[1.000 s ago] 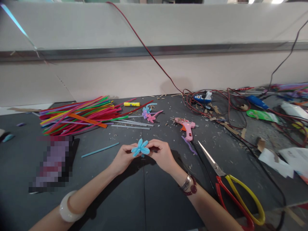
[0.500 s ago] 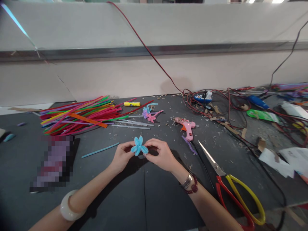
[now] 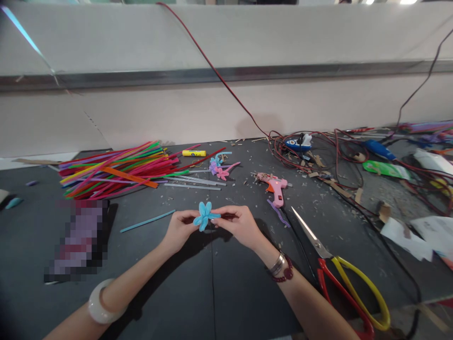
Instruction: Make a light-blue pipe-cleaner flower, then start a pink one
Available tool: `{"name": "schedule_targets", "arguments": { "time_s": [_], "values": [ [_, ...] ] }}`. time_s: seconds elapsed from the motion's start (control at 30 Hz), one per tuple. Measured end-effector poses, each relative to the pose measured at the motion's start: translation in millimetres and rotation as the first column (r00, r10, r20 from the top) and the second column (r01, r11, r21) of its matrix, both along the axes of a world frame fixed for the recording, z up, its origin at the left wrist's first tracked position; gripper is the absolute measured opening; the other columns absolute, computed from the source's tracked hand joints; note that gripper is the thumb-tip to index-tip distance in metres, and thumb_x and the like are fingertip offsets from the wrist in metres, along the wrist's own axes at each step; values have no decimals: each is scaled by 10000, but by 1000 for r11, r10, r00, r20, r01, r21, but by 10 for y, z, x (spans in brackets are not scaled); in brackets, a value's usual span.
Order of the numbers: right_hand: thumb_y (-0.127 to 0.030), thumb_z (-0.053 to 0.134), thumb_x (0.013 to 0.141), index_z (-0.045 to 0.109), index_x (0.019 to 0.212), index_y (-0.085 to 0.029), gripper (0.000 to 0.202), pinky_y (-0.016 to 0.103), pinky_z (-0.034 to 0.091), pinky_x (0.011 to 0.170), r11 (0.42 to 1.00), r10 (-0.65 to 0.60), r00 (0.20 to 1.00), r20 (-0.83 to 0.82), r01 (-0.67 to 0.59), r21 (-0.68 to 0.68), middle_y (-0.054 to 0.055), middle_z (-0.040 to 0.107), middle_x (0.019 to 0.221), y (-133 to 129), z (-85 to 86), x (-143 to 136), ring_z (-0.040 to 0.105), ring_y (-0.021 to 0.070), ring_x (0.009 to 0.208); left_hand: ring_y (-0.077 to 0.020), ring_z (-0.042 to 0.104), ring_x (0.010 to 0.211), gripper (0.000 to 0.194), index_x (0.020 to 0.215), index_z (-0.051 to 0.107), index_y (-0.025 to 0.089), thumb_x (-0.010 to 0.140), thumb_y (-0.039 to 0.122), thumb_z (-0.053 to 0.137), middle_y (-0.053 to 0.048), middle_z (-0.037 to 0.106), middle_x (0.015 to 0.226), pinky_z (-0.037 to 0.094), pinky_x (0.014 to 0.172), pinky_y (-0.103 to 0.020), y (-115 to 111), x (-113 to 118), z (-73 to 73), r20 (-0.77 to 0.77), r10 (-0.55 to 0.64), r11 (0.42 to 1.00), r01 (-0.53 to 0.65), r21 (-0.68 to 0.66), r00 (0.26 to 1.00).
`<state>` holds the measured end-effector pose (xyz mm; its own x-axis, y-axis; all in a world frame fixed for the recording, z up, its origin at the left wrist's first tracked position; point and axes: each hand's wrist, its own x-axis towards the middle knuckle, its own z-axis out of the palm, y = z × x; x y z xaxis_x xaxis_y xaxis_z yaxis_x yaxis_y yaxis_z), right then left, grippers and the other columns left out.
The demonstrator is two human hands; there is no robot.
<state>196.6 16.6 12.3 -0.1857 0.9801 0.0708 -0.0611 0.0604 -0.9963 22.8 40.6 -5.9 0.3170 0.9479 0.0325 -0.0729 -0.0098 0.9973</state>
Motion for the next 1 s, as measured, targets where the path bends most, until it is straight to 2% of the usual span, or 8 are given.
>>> {"name": "schedule_targets", "arguments": {
  "time_s": [0.23,0.43,0.5,0.57,0.63,0.7,0.83,1.0],
  "values": [
    [-186,644,679,679,873,-216,200,243,497,642,995,44,996,77,-51,85,12,672,759,15,43,36,609,119,662,-153,588,636,70,627,689,136,624,206,679,-56,682,720,458,617,-244,-14,7,33,23,-63,997,62,41,998],
    [-181,607,720,669,900,-240,199,257,475,703,987,57,983,172,-82,136,22,654,847,14,70,52,593,125,764,-147,598,657,41,646,692,142,615,167,684,-47,686,716,463,645,-238,-28,22,53,53,-120,992,118,33,991],
    [-185,617,712,661,914,-241,215,261,474,728,992,62,992,111,-73,105,19,653,864,16,39,38,594,122,781,-144,599,648,61,658,692,143,602,167,693,-43,686,713,466,642,-239,-25,24,44,59,-104,994,104,17,993],
    [-192,644,685,642,942,-236,262,260,486,725,997,68,997,-29,-67,35,14,658,845,24,-3,20,603,114,759,-143,600,635,83,669,692,141,593,174,699,-41,686,707,469,636,-240,-24,25,42,56,-71,998,71,2,996],
    [-206,667,659,630,934,-212,277,248,505,680,997,52,985,-164,-61,-49,10,663,789,34,-38,8,611,105,691,-146,601,634,97,680,692,138,597,188,696,-42,686,707,471,635,-244,-26,27,48,43,-45,999,45,2,998],
    [-226,671,657,634,869,-181,220,229,511,619,993,28,976,-217,-52,-108,8,661,723,42,-57,7,608,94,613,-151,602,640,113,687,691,135,602,210,694,-47,687,714,473,640,-251,-32,28,54,22,-37,999,37,7,999],
    [-243,657,675,654,790,-167,138,224,509,588,992,12,987,-161,-31,-120,6,660,673,46,-45,30,598,86,564,-177,615,669,144,685,685,133,607,254,693,-58,689,725,483,674,-289,-42,28,48,6,-88,996,88,-18,996],
    [-255,653,674,671,784,-184,132,250,513,611,998,39,997,-63,-42,-41,14,676,728,43,-14,61,604,99,592,-221,626,777,161,693,687,143,633,291,675,-73,693,770,480,736,-329,-50,29,42,34,-204,978,205,-47,978]
  ]
}}
